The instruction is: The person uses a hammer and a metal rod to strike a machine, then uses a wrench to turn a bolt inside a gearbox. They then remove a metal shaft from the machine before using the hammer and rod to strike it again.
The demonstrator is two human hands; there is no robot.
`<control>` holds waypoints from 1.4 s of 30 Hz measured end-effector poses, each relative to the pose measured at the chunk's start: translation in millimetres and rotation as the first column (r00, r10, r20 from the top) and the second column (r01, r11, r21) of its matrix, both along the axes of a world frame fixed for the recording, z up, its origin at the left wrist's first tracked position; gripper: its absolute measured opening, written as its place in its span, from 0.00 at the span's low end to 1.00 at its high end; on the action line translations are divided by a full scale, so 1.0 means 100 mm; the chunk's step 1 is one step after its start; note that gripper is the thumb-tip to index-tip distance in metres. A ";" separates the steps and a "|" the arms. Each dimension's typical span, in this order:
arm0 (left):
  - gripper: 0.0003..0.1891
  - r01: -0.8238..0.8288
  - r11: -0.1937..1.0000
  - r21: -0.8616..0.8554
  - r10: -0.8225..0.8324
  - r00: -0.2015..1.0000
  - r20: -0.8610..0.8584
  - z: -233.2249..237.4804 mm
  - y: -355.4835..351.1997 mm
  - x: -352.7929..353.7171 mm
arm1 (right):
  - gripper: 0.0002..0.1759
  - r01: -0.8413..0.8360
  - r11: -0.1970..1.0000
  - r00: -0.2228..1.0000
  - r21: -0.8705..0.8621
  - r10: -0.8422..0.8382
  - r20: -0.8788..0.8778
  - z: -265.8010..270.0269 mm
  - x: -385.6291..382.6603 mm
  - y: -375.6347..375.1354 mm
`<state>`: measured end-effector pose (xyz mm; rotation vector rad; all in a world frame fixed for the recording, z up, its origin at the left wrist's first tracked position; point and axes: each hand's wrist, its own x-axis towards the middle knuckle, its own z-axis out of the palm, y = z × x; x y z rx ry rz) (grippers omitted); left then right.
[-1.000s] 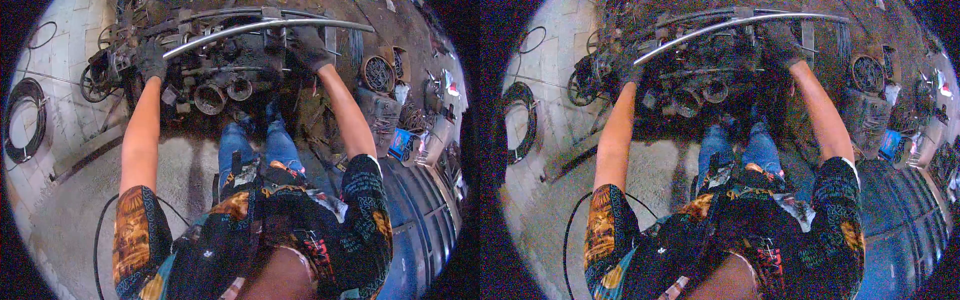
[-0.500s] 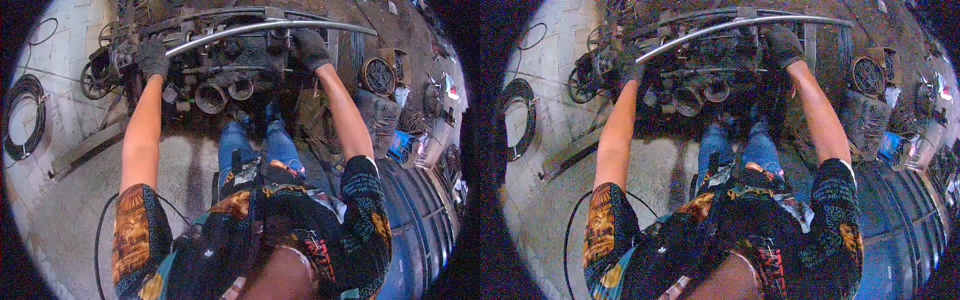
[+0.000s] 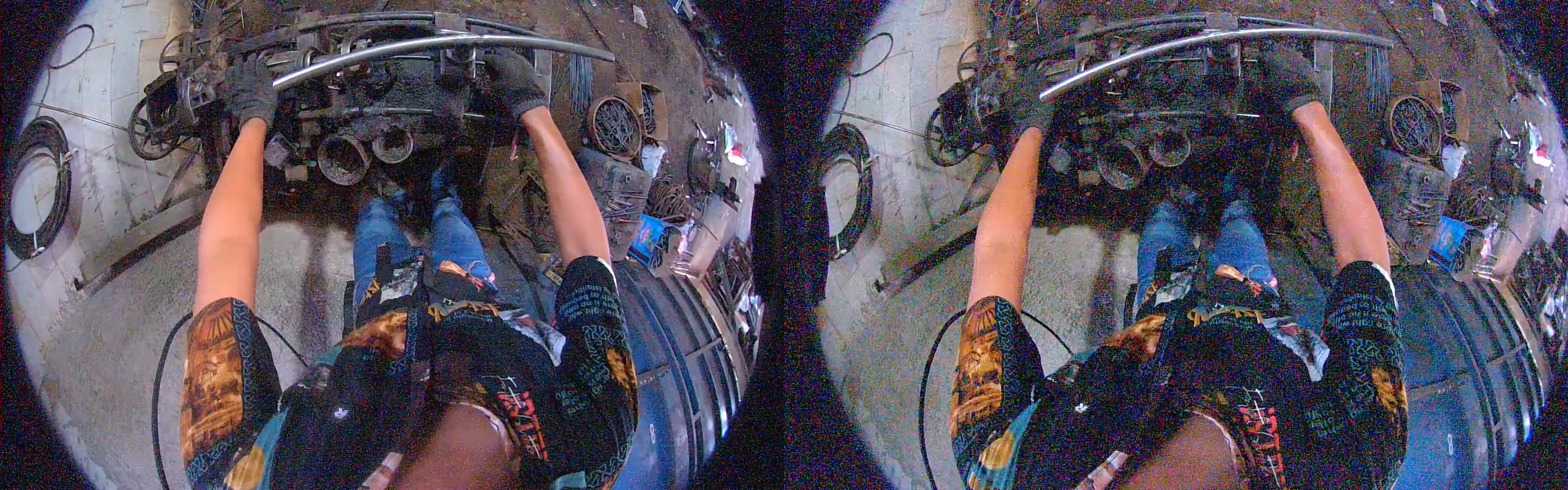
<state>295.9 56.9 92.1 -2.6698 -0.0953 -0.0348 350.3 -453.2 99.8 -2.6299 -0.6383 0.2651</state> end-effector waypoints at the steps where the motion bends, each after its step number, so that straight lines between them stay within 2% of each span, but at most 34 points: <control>1: 0.23 0.000 1.000 -0.001 0.000 1.000 0.000 0.02 -0.02 -0.01 | 0.19 0.006 0.999 0.999 -0.042 -0.008 -0.048 0.00 0.00 0.00; 3: 0.23 -0.028 0.994 -0.103 0.019 0.996 -0.090 0.06 -0.04 -0.04 | 0.19 -0.012 1.000 0.999 -0.002 0.012 -0.048 -0.07 0.02 -0.05; 5: 0.23 -0.010 0.998 -0.060 0.006 0.998 -0.058 0.21 -0.15 -0.06 | 0.20 -0.030 0.999 0.998 0.042 0.032 -0.047 -0.09 0.02 -0.05; 7: 0.23 0.008 1.000 -0.018 -0.008 1.000 -0.028 0.22 -0.17 -0.05 | 0.21 -0.021 0.993 0.995 -0.114 0.010 -0.101 -0.03 0.04 -0.03; 8: 0.23 0.029 0.999 0.025 -0.028 0.999 -0.019 0.14 -0.12 -0.02 | 0.21 -0.021 0.993 0.995 -0.116 0.009 -0.101 0.03 0.05 -0.01; 10: 0.23 0.049 0.997 0.067 -0.049 0.999 -0.008 0.16 -0.13 -0.01 | 0.22 0.018 0.980 0.998 -0.196 -0.006 0.059 0.18 0.01 0.02; 12: 0.22 0.021 0.999 -0.035 -0.020 1.000 0.002 0.45 -0.35 -0.06 | 0.22 0.039 0.985 0.999 -0.166 -0.035 0.026 0.50 -0.23 -0.01; 14: 0.22 -0.004 0.999 -0.039 0.005 1.000 0.015 0.23 -0.17 0.03 | 0.22 0.052 0.989 0.999 -0.135 -0.054 -0.009 0.83 -0.35 0.00; 16: 0.21 -0.021 0.999 -0.050 0.022 1.000 0.013 0.19 -0.15 -0.01 | 0.22 -0.179 0.974 0.957 0.139 0.139 0.255 1.17 -0.39 0.00; 17: 0.20 -0.016 0.997 -0.081 0.018 1.000 0.021 0.31 -0.21 0.01 | 0.22 -0.177 0.976 0.956 0.129 0.140 0.256 1.35 -0.28 -0.03; 18: 0.20 -0.006 0.994 -0.113 0.010 0.999 0.034 0.38 -0.27 0.05 | 0.21 -0.165 0.984 0.894 0.064 0.122 0.431 1.54 -0.13 -0.06; 19: 0.20 0.084 0.956 -0.280 -0.009 0.966 0.258 0.11 -0.12 0.04 | 0.21 -0.141 0.990 0.797 0.002 0.112 0.594 1.64 -0.03 -0.09; 20: 0.20 0.093 0.954 -0.286 -0.013 0.963 0.270 0.17 -0.18 0.07 | 0.21 -0.135 0.991 0.790 -0.007 0.112 0.603 1.62 0.03 -0.19; 21: 0.20 0.121 0.962 -0.246 -0.063 0.971 0.230 0.25 -0.20 0.05 | 0.21 -0.014 1.000 0.929 -0.012 0.017 0.369 1.54 0.08 -0.36; 22: 0.20 0.144 0.968 -0.206 -0.108 0.978 0.179 0.32 -0.23 0.02 | 0.20 0.099 0.994 0.990 -0.046 -0.094 0.101 1.45 0.07 -0.50; 23: 0.20 0.140 0.968 -0.210 -0.103 0.978 0.180 0.38 -0.29 0.05 | 0.21 0.082 0.985 0.980 -0.149 -0.053 0.192 1.42 -0.05 -0.57; 25: 0.19 -0.059 0.904 -0.424 0.141 0.976 0.164 0.50 -0.38 0.09 | 0.24 0.181 0.901 0.976 -0.394 -0.114 0.187 1.35 -0.53 -0.57; 26: 0.19 -0.078 0.901 -0.426 0.163 0.973 0.166 0.36 -0.22 0.11 | 0.24 0.110 0.887 0.988 -0.448 -0.049 0.146 1.44 -0.84 -0.48; 27: 0.19 0.063 0.955 -0.290 -0.041 0.996 0.081 0.10 0.07 0.16 | 0.20 0.030 0.926 0.946 -0.376 -0.148 -0.290 1.93 -1.04 -0.14; 28: 0.20 0.219 0.962 -0.165 -0.227 0.973 -0.033 -0.03 0.26 0.14 | 0.18 -0.275 0.900 0.929 -0.337 0.159 -0.333 1.70 -1.23 -0.09; 29: 0.21 -0.140 0.920 -0.365 0.056 0.971 -0.232 0.43 -0.03 0.12 | 0.17 -0.346 0.935 0.853 0.071 0.346 -0.390 1.69 -1.36 0.17; 30: 0.21 -0.152 0.918 -0.366 0.071 0.972 -0.226 0.44 0.05 0.04 | 0.23 -0.281 0.837 0.671 0.469 0.521 -0.528 1.67 -1.36 0.53; 31: 0.21 -0.138 0.793 -0.593 0.023 0.980 -0.196 0.44 0.17 0.00 | 0.26 -0.241 0.777 0.788 0.581 0.507 -0.350 1.76 -1.33 0.98; 32: 0.22 -0.109 0.618 -0.779 -0.020 0.988 -0.154 0.45 0.30 -0.05 | 0.30 -0.223 0.690 0.877 0.688 0.450 -0.167 1.88 -1.27 1.34; 34: 0.24 -0.099 0.622 -0.777 -0.050 0.985 -0.165 0.35 0.52 -0.19 | 0.34 -0.324 0.725 0.944 0.608 0.293 0.153 1.73 -0.77 1.73; 35: 0.24 0.123 0.758 -0.641 -0.218 0.973 -0.070 0.20 0.71 -0.26 | 0.33 -0.338 0.758 0.935 0.557 0.339 0.106 1.91 -0.53 1.78; 36: 0.26 0.344 0.819 -0.459 -0.396 0.918 -0.018 0.15 0.82 -0.31 | 0.32 -0.353 0.790 0.924 0.502 0.378 0.055 2.07 -0.28 1.77; 37: 0.27 0.218 0.814 -0.538 -0.336 0.933 -0.132 0.71 0.42 -0.40 | 0.27 -0.402 0.831 0.915 0.386 0.342 0.216 2.02 -0.05 1.75; 38: 0.27 0.216 0.814 -0.539 -0.330 0.936 -0.123 0.64 0.45 -0.45 | 0.23 -0.424 0.869 0.872 0.257 0.315 0.374 1.99 0.14 1.69; 39: 0.27 0.271 0.879 -0.391 -0.339 0.934 -0.116 0.49 0.50 -0.51 | 0.23 -0.433 0.866 0.866 0.249 0.324 0.381 1.98 0.23 1.61; 40: 0.27 0.311 0.921 -0.235 -0.344 0.932 -0.117 0.38 0.53 -0.54 | 0.23 -0.378 0.891 0.914 0.251 0.317 0.254 1.94 0.34 1.54; 41: 0.27 0.302 0.923 -0.239 -0.335 0.936 -0.109 0.51 0.41 -0.59 | 0.23 -0.323 0.915 0.946 0.242 0.300 0.126 1.90 0.39 1.43; 42: 0.28 0.164 0.941 -0.295 -0.240 0.940 -0.241 0.65 0.29 -0.62 | 0.23 -0.334 0.913 0.941 0.234 0.312 0.129 1.83 0.52 1.35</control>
